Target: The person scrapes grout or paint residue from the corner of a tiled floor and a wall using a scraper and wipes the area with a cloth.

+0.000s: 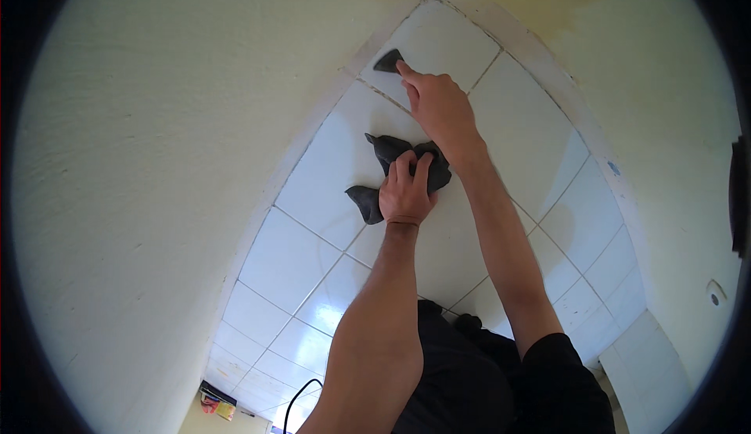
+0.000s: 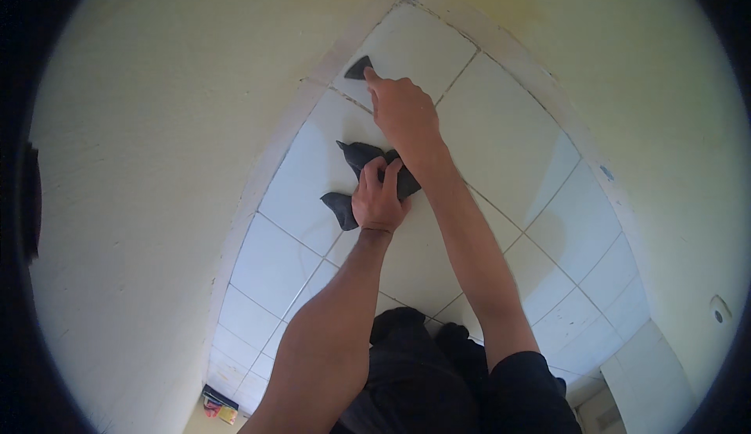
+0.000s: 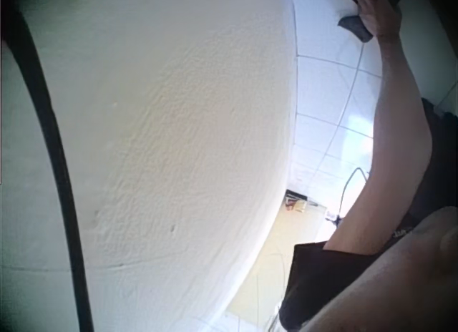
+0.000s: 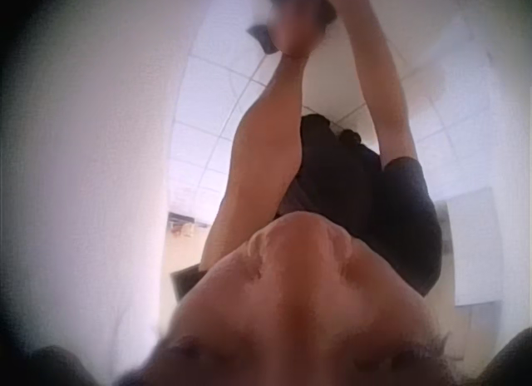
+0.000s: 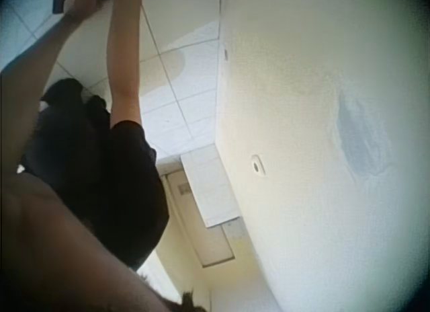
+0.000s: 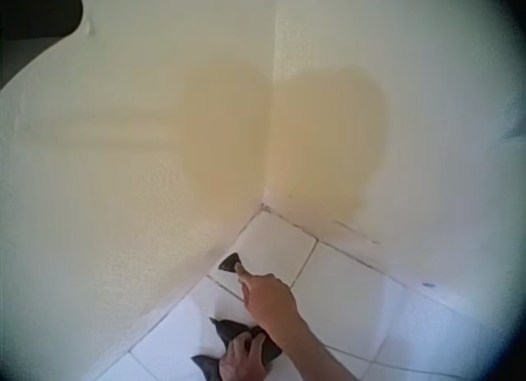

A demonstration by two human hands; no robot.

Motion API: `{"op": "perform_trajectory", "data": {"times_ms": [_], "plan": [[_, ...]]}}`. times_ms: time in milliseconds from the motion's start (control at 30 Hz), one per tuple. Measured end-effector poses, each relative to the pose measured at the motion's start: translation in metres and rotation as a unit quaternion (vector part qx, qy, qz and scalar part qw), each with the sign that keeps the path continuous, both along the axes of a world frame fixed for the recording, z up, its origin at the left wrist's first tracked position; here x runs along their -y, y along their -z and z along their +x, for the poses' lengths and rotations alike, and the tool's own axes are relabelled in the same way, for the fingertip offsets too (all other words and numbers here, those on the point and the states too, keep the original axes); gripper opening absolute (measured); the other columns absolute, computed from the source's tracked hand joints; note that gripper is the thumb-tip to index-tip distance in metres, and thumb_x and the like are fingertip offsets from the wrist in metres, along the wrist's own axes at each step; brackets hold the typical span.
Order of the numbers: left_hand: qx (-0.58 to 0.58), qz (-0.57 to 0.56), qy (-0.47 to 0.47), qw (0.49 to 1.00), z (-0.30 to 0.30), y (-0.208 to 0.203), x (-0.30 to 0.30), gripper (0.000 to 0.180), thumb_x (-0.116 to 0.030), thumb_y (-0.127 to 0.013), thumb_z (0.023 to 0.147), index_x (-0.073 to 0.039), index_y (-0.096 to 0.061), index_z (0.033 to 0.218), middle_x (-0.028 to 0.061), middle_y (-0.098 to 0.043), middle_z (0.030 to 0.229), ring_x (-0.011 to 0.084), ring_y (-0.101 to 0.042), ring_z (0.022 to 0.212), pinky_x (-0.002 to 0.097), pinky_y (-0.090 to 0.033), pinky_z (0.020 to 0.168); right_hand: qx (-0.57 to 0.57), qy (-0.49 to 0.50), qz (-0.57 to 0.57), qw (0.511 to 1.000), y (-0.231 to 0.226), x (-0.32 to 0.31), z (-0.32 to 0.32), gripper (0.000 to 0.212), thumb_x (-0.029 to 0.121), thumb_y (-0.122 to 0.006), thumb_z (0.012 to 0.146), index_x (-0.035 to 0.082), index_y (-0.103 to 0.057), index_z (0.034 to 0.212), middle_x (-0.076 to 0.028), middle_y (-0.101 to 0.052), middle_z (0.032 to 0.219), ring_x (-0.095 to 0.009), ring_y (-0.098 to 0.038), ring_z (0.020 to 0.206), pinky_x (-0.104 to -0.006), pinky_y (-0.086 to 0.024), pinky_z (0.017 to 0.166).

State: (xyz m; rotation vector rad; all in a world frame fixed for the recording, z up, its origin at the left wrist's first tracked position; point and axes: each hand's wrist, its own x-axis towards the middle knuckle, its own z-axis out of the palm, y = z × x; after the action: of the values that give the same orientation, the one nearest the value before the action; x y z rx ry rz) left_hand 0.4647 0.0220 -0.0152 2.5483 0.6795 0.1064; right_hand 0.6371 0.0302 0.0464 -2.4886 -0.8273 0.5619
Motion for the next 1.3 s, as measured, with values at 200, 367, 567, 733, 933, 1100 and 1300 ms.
{"op": "perform_trajectory", "data": {"times_ms": [200, 367, 567, 733, 933, 1100, 1300], "plan": [[-0.001, -0.022, 0.001, 1.000, 0.000, -0.001, 0.000, 0.065, -0.013, -0.077, 0.056, -0.023, -0.058, 0.117, 0.0041, -0.049, 0.112, 0.0250, -0.057, 0.102, 0.0394, -0.055, 0.073, 0.037, 0.026, 0.000, 0.999, -0.007, -0.008, 0.012, 0.022, 0.022, -0.056, 0.094, 0.011, -0.071, 0.106, -0.018, -0.069, 0.083, -0.036, -0.069, 0.076, -0.0451, -0.057, 0.070], [0.007, -0.007, 0.000, 1.000, -0.005, 0.003, -0.004, 0.064, -0.014, -0.077, 0.056, -0.022, -0.058, 0.116, 0.0045, -0.049, 0.112, 0.0254, -0.057, 0.102, 0.0390, -0.055, 0.073, 0.008, 0.037, -0.008, 0.999, -0.011, -0.016, 0.017, 0.020, 0.022, -0.059, 0.091, 0.012, -0.073, 0.101, -0.017, -0.069, 0.086, -0.035, -0.069, 0.080, -0.0439, -0.057, 0.071], [0.007, -0.007, 0.004, 1.000, -0.003, 0.001, -0.001, 0.063, -0.013, -0.077, 0.056, -0.022, -0.058, 0.116, 0.0047, -0.049, 0.111, 0.0256, -0.057, 0.102, 0.0389, -0.055, 0.073, 0.033, 0.033, -0.009, 0.999, -0.008, -0.012, 0.016, 0.018, 0.022, -0.061, 0.090, 0.011, -0.073, 0.099, -0.017, -0.070, 0.086, -0.033, -0.070, 0.082, -0.0436, -0.057, 0.071], [0.008, -0.017, 0.009, 1.000, -0.001, 0.002, 0.001, 0.063, -0.013, -0.076, 0.057, -0.022, -0.058, 0.117, 0.0047, -0.049, 0.113, 0.0257, -0.056, 0.104, 0.0397, -0.055, 0.072, 0.055, 0.034, -0.027, 0.998, -0.010, -0.019, 0.011, 0.017, 0.021, -0.062, 0.089, 0.011, -0.073, 0.097, -0.017, -0.069, 0.085, -0.033, -0.070, 0.081, -0.0436, -0.057, 0.070], [-0.009, -0.016, 0.009, 1.000, -0.002, 0.001, 0.002, 0.065, -0.014, -0.077, 0.058, -0.024, -0.056, 0.119, 0.0043, -0.048, 0.116, 0.0258, -0.056, 0.106, 0.0395, -0.056, 0.073, 0.051, 0.047, -0.081, 0.994, -0.019, -0.015, 0.019, 0.017, 0.019, -0.063, 0.087, 0.008, -0.072, 0.096, -0.016, -0.070, 0.084, -0.033, -0.070, 0.081, -0.0424, -0.057, 0.070], [-0.025, -0.007, 0.004, 1.000, -0.004, 0.001, -0.003, 0.066, -0.014, -0.078, 0.057, -0.023, -0.056, 0.119, 0.0050, -0.048, 0.116, 0.0260, -0.055, 0.106, 0.0397, -0.056, 0.074, 0.038, 0.041, -0.065, 0.996, -0.017, -0.019, 0.031, 0.019, 0.023, -0.065, 0.086, 0.012, -0.073, 0.100, -0.015, -0.071, 0.087, -0.032, -0.070, 0.083, -0.0437, -0.057, 0.074], [-0.014, -0.024, 0.006, 1.000, -0.001, -0.001, -0.003, 0.065, -0.013, -0.077, 0.057, -0.023, -0.056, 0.118, 0.0054, -0.048, 0.116, 0.0265, -0.055, 0.106, 0.0401, -0.056, 0.074, 0.033, 0.074, -0.035, 0.996, -0.011, -0.021, 0.045, 0.018, 0.023, -0.064, 0.088, 0.013, -0.074, 0.098, -0.016, -0.071, 0.088, -0.033, -0.070, 0.086, -0.0430, -0.057, 0.075]]}}
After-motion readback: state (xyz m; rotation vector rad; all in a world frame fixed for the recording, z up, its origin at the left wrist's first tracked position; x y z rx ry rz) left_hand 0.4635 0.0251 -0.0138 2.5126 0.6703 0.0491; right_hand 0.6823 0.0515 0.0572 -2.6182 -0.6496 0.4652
